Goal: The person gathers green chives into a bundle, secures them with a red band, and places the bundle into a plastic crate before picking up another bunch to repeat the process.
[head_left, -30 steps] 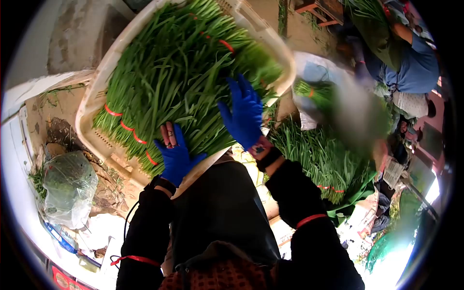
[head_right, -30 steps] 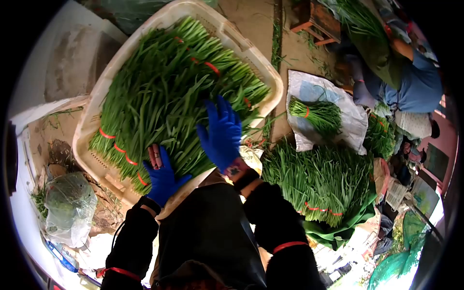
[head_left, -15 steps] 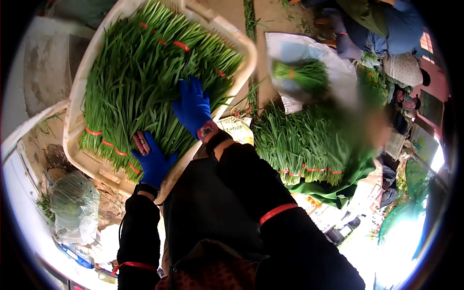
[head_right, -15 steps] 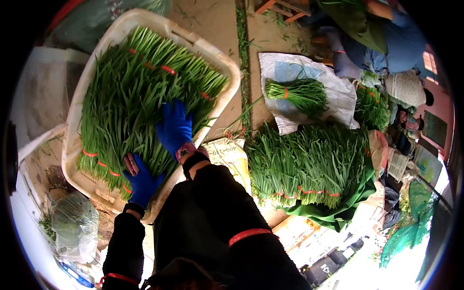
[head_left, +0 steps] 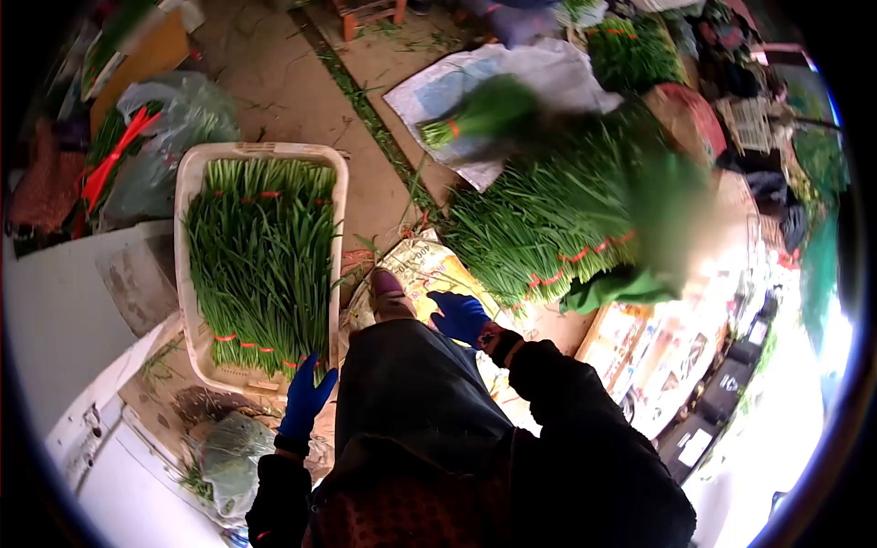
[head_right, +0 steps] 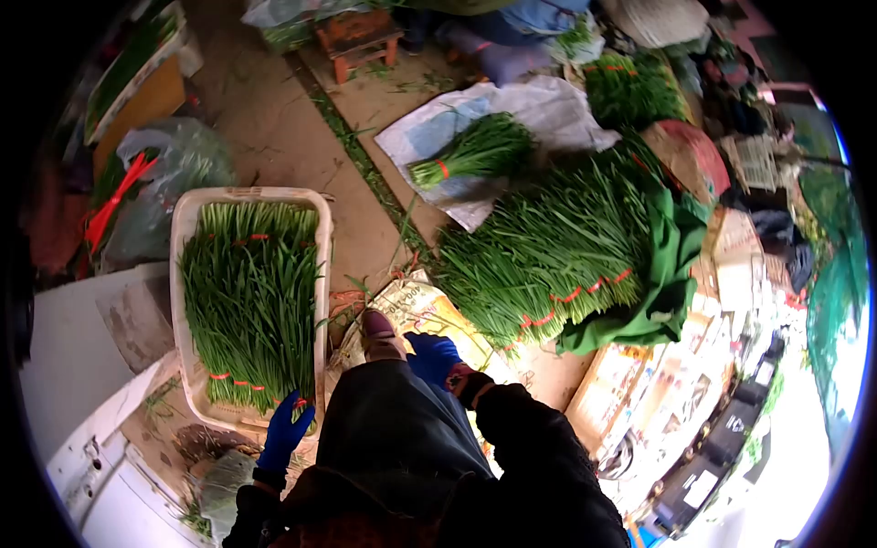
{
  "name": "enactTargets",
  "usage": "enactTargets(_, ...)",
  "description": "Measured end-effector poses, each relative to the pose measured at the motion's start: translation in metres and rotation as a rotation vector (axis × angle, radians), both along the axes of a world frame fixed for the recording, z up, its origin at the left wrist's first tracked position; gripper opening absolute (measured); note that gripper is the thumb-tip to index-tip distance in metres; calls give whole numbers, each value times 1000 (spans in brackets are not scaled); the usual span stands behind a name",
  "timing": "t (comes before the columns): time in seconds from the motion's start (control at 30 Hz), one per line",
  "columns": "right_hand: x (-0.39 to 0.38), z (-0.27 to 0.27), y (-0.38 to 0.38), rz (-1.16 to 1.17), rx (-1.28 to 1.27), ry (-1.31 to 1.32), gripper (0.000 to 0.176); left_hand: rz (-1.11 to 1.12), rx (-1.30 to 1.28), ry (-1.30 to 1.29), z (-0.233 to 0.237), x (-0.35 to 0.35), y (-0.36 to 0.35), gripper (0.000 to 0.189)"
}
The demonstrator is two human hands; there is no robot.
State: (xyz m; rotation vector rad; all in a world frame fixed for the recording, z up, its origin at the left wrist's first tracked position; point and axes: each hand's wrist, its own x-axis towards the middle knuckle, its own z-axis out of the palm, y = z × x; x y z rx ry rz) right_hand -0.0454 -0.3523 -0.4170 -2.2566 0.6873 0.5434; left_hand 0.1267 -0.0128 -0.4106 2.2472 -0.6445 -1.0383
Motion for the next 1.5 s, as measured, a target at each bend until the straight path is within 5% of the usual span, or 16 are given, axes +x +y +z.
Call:
enactTargets(0.3,-226,26,64,-617,119,171,38,-263,-13,91,67,-9,-18,55)
enactTargets(0.57,-335,14,91,-746,29,283,37,-420,-13,120,96,-32,-59,55)
enactTargets(0.73,-378,1,-12,-789,17,355,40,-431,64,99,103,-76,-114,54)
enactTargets(0.8,-405,-24,-54,-789,-217,99,37,-407,100,151,89,-96,-130,53)
enactTargets(1.03,-411,-47,-216,-826,-256,107,37,-402,148,335,72,-160,-159,49)
enactTargets(1.1,-411,-67,-239,-693,-399,52,42,-210,307,507,89,-177,-190,50)
enactTargets(1.13,-409,-76,-249,-694,-388,55,42,-340,285,467,79,-176,-178,50)
enactTargets(1.27,-393,-108,-280,-576,-478,140,52,-214,376,434,75,-194,-182,51)
enactTargets(1.33,-380,-136,-297,-548,-540,177,60,-330,488,359,66,-192,-174,53)
enactTargets(1.5,-372,-196,-299,-595,-635,100,51,-165,603,447,49,-200,-159,54)
